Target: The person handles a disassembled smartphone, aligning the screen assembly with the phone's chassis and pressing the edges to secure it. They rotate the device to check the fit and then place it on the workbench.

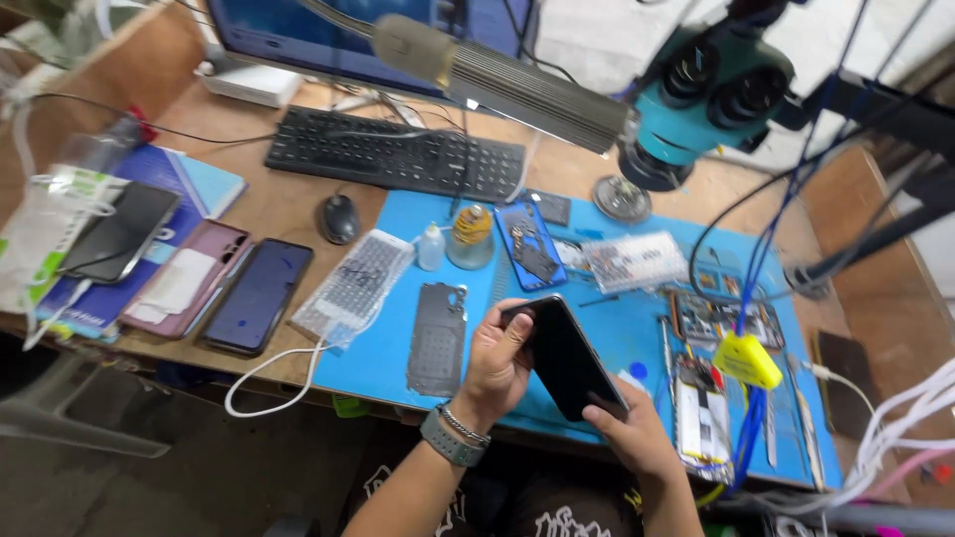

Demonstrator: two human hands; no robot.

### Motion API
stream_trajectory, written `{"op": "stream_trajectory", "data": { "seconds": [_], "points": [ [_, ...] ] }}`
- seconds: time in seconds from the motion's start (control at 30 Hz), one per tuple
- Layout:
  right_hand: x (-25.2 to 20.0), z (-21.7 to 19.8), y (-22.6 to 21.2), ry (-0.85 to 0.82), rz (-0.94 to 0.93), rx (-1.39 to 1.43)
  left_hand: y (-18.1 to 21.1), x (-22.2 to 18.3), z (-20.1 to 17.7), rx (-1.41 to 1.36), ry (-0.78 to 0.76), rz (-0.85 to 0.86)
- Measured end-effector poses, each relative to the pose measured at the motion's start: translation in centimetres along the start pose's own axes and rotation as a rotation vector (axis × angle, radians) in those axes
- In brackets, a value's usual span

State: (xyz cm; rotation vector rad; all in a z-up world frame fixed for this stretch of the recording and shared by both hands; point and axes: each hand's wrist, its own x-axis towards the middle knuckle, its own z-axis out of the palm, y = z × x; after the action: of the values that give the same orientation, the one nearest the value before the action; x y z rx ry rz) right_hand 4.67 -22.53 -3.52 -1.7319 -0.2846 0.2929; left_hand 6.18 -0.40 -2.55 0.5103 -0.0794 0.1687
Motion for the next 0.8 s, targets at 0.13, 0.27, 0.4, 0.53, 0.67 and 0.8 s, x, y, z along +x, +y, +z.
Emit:
{"op": "stream_trajectory", "data": {
  "seconds": [0.13, 0.27, 0.4, 0.53, 0.67, 0.8],
  "points": [
    [0.0, 0.0, -2.8, -0.117, -0.179, 0.305, -0.6, -0.5, -0.7, 0.103, 0.016, 0.018],
    [0.9, 0.3, -6.3, 0.179, -0.403, 0.118, 0.1, -1.3, 0.6, 0.426, -0.043, 0.157],
    [2.1, 0.6, -8.5, 0.185, -0.543, -0.074, 1.4, -2.5, 2.2, 0.606, -0.144, 0.161],
    [1.4, 0.8, -9.2, 0.196, -0.528, -0.069, 1.9, -2.9, 3.4, 0.638, -0.208, 0.182],
    [1.0, 0.5, -9.5, 0.199, -0.534, -0.034, 1.6, -3.1, 3.7, 0.634, -0.241, 0.189],
    [0.8, 0.3, -9.4, 0.194, -0.522, -0.033, 1.5, -3.0, 3.7, 0.638, -0.266, 0.196]
  ]
}}
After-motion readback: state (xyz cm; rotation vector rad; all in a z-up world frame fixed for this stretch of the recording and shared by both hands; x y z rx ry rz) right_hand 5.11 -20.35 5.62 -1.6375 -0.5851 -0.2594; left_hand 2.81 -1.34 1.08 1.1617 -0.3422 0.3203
